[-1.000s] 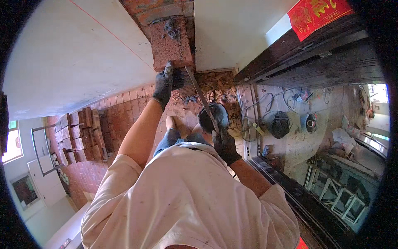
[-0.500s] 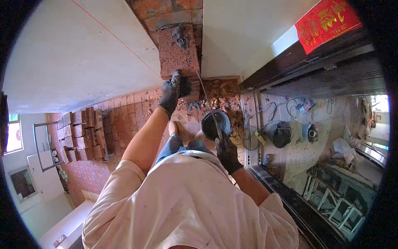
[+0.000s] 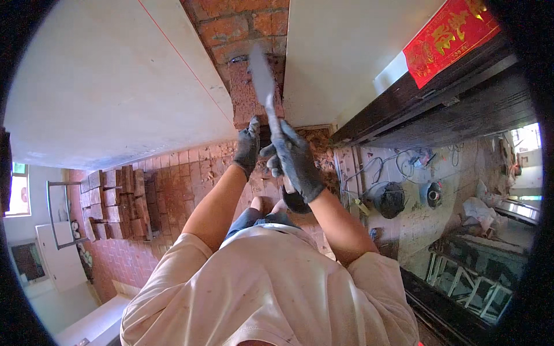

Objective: Applying mortar and laying bricks to construct a small pillar or wall section.

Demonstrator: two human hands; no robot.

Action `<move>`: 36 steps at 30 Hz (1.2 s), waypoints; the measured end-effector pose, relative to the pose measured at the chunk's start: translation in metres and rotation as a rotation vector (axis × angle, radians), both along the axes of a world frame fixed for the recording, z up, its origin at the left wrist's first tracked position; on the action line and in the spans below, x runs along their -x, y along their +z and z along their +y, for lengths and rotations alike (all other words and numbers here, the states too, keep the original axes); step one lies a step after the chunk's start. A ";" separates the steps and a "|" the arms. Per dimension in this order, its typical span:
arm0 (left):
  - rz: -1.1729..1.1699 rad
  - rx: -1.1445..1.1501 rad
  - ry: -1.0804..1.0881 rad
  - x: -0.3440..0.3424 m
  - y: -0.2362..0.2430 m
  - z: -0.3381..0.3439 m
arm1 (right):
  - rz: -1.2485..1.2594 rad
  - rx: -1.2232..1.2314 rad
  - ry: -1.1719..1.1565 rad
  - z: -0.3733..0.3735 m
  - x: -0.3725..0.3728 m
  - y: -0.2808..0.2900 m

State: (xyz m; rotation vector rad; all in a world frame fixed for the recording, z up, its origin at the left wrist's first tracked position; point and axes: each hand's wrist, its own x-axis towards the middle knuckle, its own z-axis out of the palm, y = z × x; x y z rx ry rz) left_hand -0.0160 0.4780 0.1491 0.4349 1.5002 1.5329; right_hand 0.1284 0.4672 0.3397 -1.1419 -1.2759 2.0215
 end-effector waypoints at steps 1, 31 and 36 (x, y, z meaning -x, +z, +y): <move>-0.001 0.040 -0.004 -0.004 0.004 0.001 | 0.005 0.021 -0.093 -0.001 -0.003 0.008; 0.179 -0.159 -0.270 0.021 -0.007 -0.005 | 0.196 -0.148 -0.266 -0.042 -0.020 -0.016; -0.234 0.325 -0.420 0.013 -0.018 -0.094 | 0.052 -0.202 -0.458 -0.104 -0.131 -0.079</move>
